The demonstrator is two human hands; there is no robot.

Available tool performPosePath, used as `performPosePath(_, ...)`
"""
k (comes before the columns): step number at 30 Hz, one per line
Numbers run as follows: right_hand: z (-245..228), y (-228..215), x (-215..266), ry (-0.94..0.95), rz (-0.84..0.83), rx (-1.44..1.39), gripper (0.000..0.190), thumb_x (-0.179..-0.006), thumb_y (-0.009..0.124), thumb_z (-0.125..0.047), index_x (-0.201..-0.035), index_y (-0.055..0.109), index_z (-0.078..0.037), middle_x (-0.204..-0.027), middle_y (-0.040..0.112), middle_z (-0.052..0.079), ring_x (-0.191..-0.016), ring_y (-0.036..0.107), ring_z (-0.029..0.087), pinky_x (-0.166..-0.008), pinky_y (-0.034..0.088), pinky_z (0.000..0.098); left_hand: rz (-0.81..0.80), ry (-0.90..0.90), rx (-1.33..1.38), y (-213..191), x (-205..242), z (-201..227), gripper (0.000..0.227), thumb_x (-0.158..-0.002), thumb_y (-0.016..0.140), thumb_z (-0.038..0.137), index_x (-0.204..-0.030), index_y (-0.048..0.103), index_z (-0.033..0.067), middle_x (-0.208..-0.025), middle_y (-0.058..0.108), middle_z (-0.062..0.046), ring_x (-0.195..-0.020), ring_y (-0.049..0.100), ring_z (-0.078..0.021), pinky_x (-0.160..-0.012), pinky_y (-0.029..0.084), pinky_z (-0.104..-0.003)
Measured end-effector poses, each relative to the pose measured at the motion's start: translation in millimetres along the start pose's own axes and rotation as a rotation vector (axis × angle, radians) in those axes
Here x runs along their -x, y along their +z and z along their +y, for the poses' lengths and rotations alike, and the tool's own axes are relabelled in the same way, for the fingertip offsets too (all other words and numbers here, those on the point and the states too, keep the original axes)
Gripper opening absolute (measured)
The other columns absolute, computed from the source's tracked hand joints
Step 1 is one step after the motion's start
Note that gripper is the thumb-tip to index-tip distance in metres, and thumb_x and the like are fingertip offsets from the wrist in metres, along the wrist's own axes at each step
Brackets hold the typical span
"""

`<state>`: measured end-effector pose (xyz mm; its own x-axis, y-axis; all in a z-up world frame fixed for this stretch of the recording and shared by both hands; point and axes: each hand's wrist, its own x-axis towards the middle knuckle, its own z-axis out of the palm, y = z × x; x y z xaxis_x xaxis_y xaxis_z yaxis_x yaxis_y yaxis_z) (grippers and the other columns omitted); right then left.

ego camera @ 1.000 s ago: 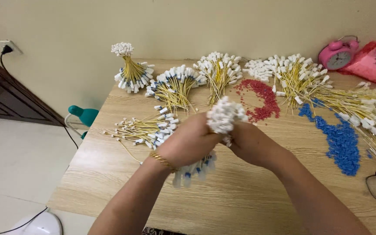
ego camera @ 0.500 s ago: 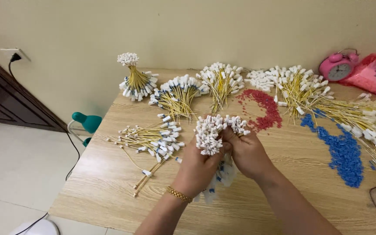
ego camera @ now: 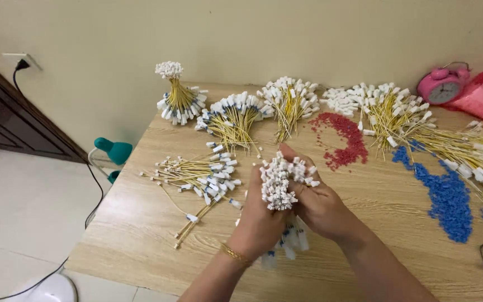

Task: Sorting and bundling small electrical wire harnesses with white connectors on a wooden desk.

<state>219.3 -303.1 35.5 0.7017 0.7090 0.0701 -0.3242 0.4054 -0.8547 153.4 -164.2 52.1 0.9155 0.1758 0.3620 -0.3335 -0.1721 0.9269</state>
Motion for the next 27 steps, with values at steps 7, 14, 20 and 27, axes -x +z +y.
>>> performPosePath(7, -39, 11, -1, 0.072, 0.018, 0.773, 0.077, -0.092, 0.056, -0.012, -0.159, 0.018, -0.02, -0.16, 0.034, 0.005, -0.148, 0.034, 0.022, -0.119, 0.032, 0.0413, 0.015, -0.025, 0.094, -4, 15, -44, 0.025, -0.096, 0.055, 0.0, -0.119, 0.065, 0.0035, -0.107, 0.072, -0.006, -0.096, 0.069, -0.0156, -0.08, 0.059, -0.033)
performPosePath(14, -39, 37, -29, -0.41, -0.235, 1.596, 0.065, -0.103, 0.037, -0.057, -0.146, 0.057, -0.012, -0.154, 0.054, 0.014, -0.15, 0.038, 0.035, -0.124, 0.022, 0.0506, -0.136, -0.439, 0.51, -5, 43, -53, 0.009, -0.103, 0.056, 0.008, -0.108, 0.062, 0.0024, -0.091, 0.068, -0.005, -0.085, 0.066, -0.015, -0.075, 0.056, -0.031)
performPosePath(20, -11, 51, -77, -0.181, -0.177, 1.178, 0.044, -0.101, 0.046, -0.041, -0.126, 0.066, -0.011, -0.125, 0.068, 0.012, -0.119, 0.063, 0.025, -0.098, 0.052, 0.0399, -0.082, -0.517, 0.833, -46, 91, -36, 0.021, -0.111, 0.056, 0.021, -0.102, 0.056, 0.0013, -0.081, 0.06, -0.005, -0.083, 0.062, -0.0174, -0.084, 0.055, -0.037)
performPosePath(27, 112, 113, -135, 0.009, -0.305, 1.484, 0.027, -0.09, 0.07, -0.036, -0.097, 0.077, -0.011, -0.094, 0.074, 0.006, -0.084, 0.07, 0.02, -0.076, 0.055, 0.0358, -0.11, -0.413, 1.02, -81, 151, -30, 0.02, -0.113, 0.055, 0.022, -0.108, 0.054, 0.0029, -0.081, 0.056, -0.006, -0.088, 0.061, -0.0227, -0.1, 0.051, -0.047)
